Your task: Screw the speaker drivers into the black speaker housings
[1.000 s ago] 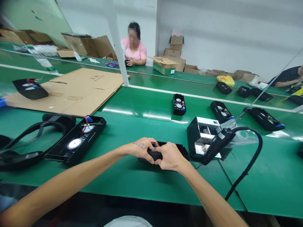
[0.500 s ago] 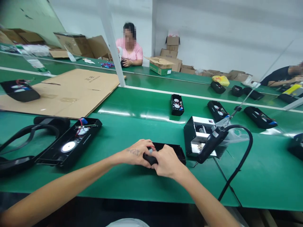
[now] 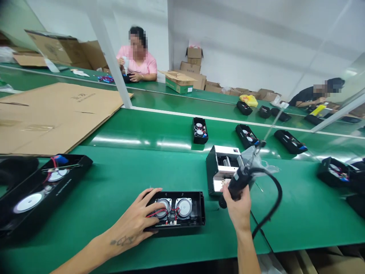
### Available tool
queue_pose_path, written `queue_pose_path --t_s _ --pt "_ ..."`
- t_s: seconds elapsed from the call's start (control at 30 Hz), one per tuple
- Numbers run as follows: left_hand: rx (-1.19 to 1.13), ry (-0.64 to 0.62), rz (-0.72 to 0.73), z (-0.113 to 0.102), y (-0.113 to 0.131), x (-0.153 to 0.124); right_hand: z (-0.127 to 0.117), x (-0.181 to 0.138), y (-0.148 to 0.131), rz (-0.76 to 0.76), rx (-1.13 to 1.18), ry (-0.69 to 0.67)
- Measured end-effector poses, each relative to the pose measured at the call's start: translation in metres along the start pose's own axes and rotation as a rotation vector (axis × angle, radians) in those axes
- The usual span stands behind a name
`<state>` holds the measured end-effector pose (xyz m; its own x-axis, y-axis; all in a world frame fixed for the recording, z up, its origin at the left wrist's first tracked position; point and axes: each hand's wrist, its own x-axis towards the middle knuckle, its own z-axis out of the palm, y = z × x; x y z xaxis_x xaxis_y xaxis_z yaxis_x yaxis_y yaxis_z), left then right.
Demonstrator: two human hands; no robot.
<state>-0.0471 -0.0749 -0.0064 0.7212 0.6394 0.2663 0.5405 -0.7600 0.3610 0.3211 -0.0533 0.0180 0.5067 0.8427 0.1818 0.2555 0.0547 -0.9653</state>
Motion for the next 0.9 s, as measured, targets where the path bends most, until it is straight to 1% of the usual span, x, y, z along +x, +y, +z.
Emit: queue_pose_path --t_s 0.1,0.17,0.23,0.3,0.33,0.4,0.47,0.53,0.6,0.67,0.73,0.77,0.9 --pt "0.049 0.011 0.013 0.004 -0.004 -0.002 0.004 -0.002 -0.003 -0.032 0.150 -0.027" --pt "0.072 0.044 0.046 0.006 -0.008 -0.002 0.001 0.002 -0.014 -0.062 0.254 0.002" --pt "0.056 0.100 0.084 0.009 -0.012 -0.002 -0.004 0.009 -0.029 -0.134 0.307 0.111" --pt "0.030 0.145 0.092 0.012 -0.013 0.000 -0.007 0.019 -0.044 -0.235 0.337 0.223" --pt "0.027 0.157 0.085 0.013 -0.013 0.002 -0.007 0.024 -0.050 -0.279 0.339 0.263" --pt "0.033 0.165 0.085 0.013 -0.011 0.005 -0.004 0.033 -0.056 -0.328 0.287 0.293" --pt "0.037 0.155 0.078 0.012 -0.009 0.008 0.000 0.039 -0.058 -0.326 0.179 0.261" --pt "0.033 0.134 0.061 0.010 -0.006 0.010 0.002 0.040 -0.059 -0.310 0.093 0.200" --pt "0.030 0.118 0.044 0.007 -0.004 0.011 0.002 0.035 -0.060 -0.260 0.059 0.090" --pt "0.030 0.112 0.042 0.006 -0.002 0.010 0.000 0.022 -0.064 -0.187 0.077 -0.043" --pt "0.029 0.108 0.044 0.005 -0.001 0.009 0.001 0.001 -0.070 -0.142 0.176 -0.147" --pt "0.030 0.103 0.045 0.006 -0.001 0.009 0.002 -0.011 -0.074 -0.144 0.258 -0.175" --pt "0.046 0.064 0.038 0.007 -0.001 0.007 0.021 -0.059 -0.087 -0.206 0.588 -0.236"
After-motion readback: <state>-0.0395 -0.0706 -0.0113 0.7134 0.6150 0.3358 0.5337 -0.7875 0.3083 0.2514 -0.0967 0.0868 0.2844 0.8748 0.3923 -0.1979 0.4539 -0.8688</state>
